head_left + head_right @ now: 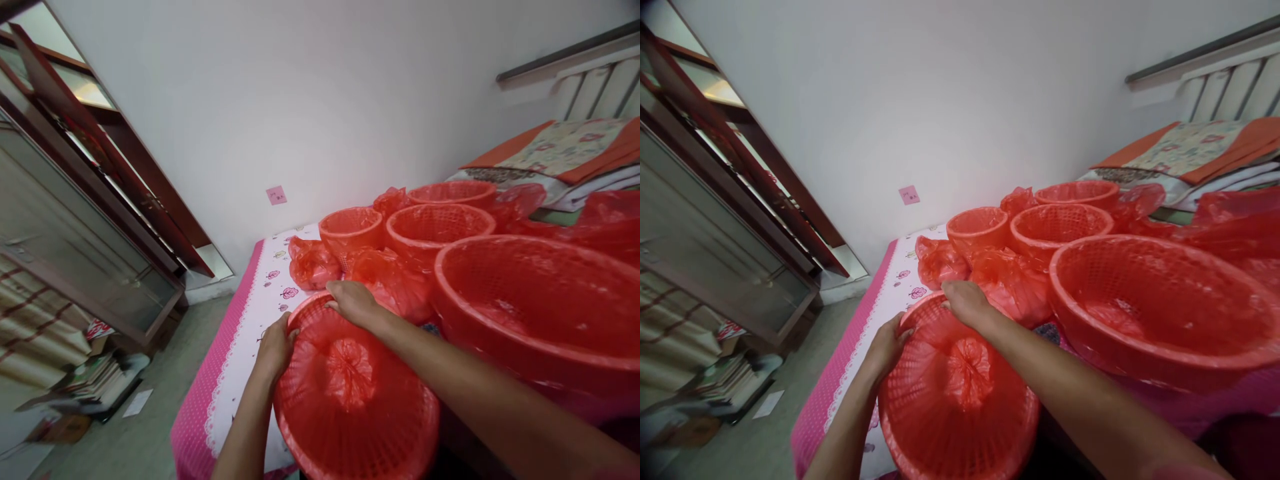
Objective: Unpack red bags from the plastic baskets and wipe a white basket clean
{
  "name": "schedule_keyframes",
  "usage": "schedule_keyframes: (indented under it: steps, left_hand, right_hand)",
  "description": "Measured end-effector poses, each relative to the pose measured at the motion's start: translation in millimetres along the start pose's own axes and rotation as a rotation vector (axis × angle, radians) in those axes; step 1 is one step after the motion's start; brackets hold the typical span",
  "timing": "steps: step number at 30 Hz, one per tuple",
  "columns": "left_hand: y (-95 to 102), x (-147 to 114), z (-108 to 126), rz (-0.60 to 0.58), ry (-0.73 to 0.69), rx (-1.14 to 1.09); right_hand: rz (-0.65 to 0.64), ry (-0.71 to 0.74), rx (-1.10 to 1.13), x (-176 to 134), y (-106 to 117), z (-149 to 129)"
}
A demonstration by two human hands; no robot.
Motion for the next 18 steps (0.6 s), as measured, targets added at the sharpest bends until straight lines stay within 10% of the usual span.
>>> schedule_keyframes:
  steps: [12,18]
  left_hand:
    - [10.5,34.0,42.1,-0.215,-0.170,-0.068]
    - [0.7,33.0,52.4,-0.276,-0.226,-0.058]
  right_hand:
    - [-0.004,-0.009,-0.050,-3.9,0.0,0.0]
    - [0.072,0.030,-0.053,-24.0,33.8,-22.3]
Point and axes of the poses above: each hand's wrist, its own x-axis towards the middle knuckle, its own y-axis out of the back of the hand, z = x × y, the point moved 3 cm from there along x, towards the middle knuckle, and after that the axes turned 8 degrees about y, right-handed, at the moved point
